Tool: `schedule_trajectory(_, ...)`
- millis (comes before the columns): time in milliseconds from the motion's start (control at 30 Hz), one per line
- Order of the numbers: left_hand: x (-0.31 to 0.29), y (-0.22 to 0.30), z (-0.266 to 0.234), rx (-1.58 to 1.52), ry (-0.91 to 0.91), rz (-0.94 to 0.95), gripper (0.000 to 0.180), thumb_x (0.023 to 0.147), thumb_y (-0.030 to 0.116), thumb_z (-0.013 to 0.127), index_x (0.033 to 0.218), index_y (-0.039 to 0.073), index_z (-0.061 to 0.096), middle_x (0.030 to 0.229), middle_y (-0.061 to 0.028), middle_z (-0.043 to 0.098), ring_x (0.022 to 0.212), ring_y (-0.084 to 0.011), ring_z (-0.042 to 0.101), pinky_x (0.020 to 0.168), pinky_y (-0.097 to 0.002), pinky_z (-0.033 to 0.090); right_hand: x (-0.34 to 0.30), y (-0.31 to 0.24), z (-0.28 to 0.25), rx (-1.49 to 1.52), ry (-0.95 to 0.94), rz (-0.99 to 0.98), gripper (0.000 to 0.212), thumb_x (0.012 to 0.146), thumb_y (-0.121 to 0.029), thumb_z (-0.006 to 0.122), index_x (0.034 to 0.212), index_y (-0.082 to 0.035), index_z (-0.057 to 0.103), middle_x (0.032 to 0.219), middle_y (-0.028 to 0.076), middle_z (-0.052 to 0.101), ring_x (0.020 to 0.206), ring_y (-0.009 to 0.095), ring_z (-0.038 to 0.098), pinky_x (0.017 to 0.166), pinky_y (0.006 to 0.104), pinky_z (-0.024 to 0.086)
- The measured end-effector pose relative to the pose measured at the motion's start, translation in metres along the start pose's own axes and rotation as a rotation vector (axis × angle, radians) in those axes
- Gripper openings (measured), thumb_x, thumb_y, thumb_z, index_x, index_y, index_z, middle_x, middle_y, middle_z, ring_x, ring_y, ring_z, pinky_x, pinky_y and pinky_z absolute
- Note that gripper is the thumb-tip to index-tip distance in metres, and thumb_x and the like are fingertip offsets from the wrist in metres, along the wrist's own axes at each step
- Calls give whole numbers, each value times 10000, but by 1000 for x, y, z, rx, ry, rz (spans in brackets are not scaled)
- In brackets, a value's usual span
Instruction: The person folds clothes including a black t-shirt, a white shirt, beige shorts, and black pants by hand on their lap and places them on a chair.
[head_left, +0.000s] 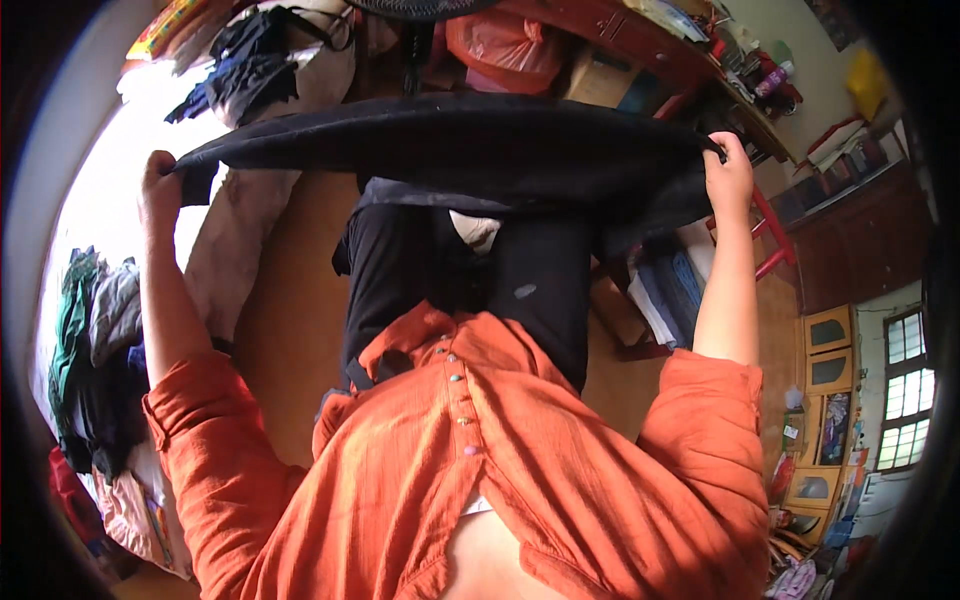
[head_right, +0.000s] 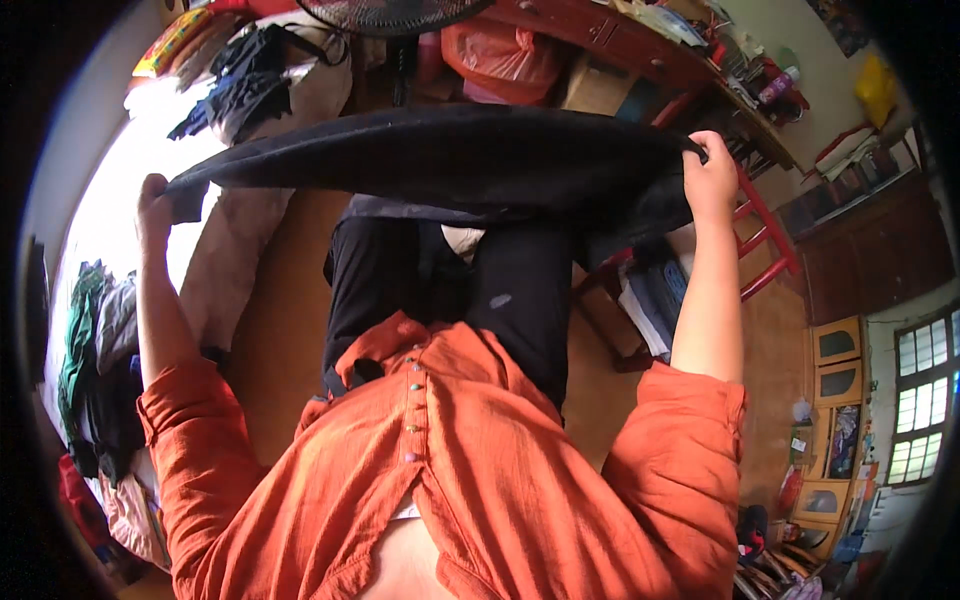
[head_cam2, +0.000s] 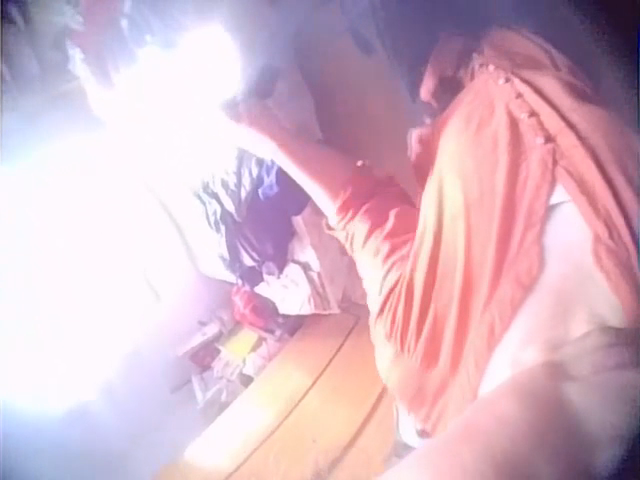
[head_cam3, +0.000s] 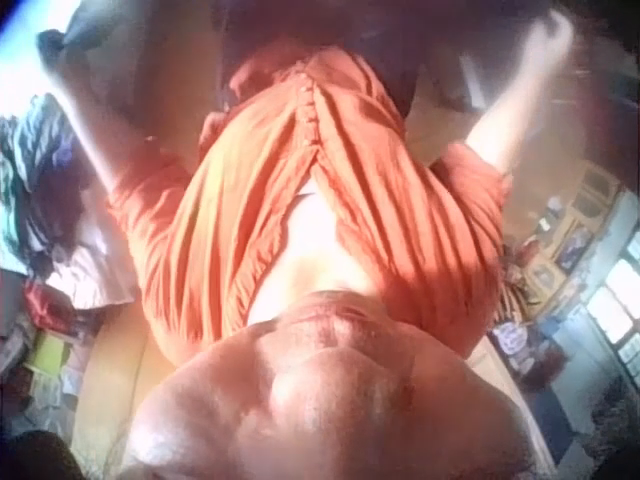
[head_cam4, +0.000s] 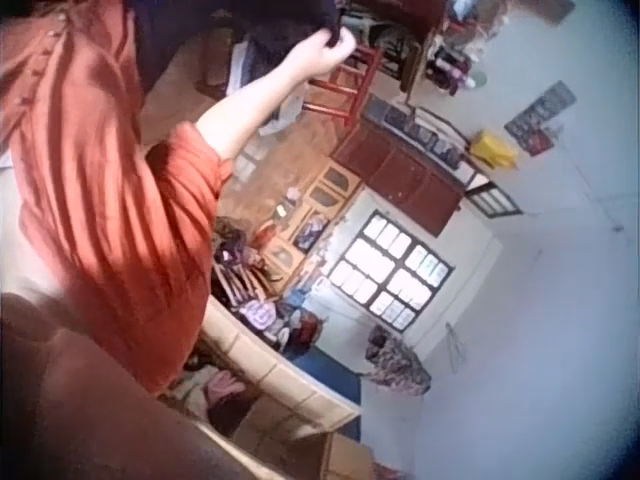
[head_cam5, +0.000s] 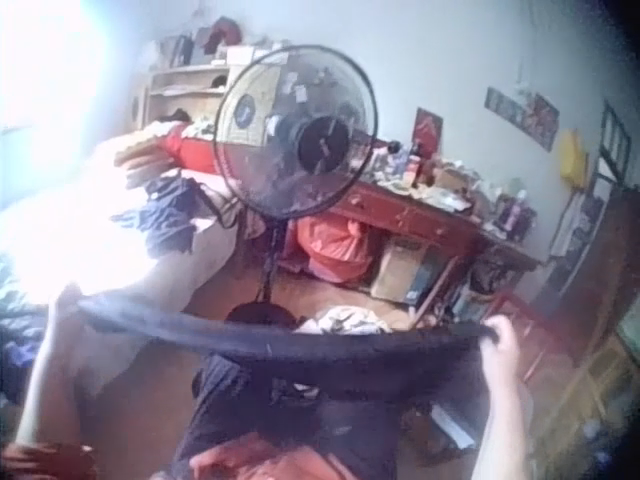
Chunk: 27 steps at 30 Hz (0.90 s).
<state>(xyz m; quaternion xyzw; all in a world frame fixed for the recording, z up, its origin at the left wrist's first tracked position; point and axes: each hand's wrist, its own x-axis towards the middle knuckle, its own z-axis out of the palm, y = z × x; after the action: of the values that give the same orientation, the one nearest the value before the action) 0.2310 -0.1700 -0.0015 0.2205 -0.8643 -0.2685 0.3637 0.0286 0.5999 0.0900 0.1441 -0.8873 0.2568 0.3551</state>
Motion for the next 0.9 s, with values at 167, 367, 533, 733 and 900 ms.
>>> schedule_trajectory(167,-23,-43,-18,-88,157,-7,113,780,74,587,890,92,570,790,-55,561,755,-170,504,731,-310,441,-9,-4,-19,322,-53,5,149,868,-26,604,1011,-48,640,974,17,654,959,127,595,901,269,448)
schedule_trajectory(367,-246,-82,-4,65,12,55,157,717,-58,562,833,43,529,811,-112,538,771,-251,511,730,-337,438,-178,55,-50,384,-628,333,239,752,125,561,927,-35,591,908,-3,584,905,102,559,818,250,456)
schedule_trajectory(533,-414,-120,44,19,-200,-320,175,719,-99,557,827,33,517,840,-121,534,785,-268,510,728,-334,430,-326,89,7,458,-713,849,239,746,101,632,933,-42,591,902,-15,586,896,96,539,795,251,447)
schedule_trajectory(733,-364,-105,12,-338,58,-399,197,776,-117,532,850,62,498,1003,-50,581,964,-173,518,909,-289,413,-335,91,29,360,-722,698,247,763,75,581,980,-37,613,904,6,612,867,126,538,789,268,442)
schedule_trajectory(900,-305,-59,-16,-222,227,-123,259,729,-151,557,850,71,501,1113,-67,581,1043,-197,525,994,-290,388,-307,77,-2,514,-677,842,297,715,151,536,914,-69,540,934,-11,544,937,129,530,845,244,414)
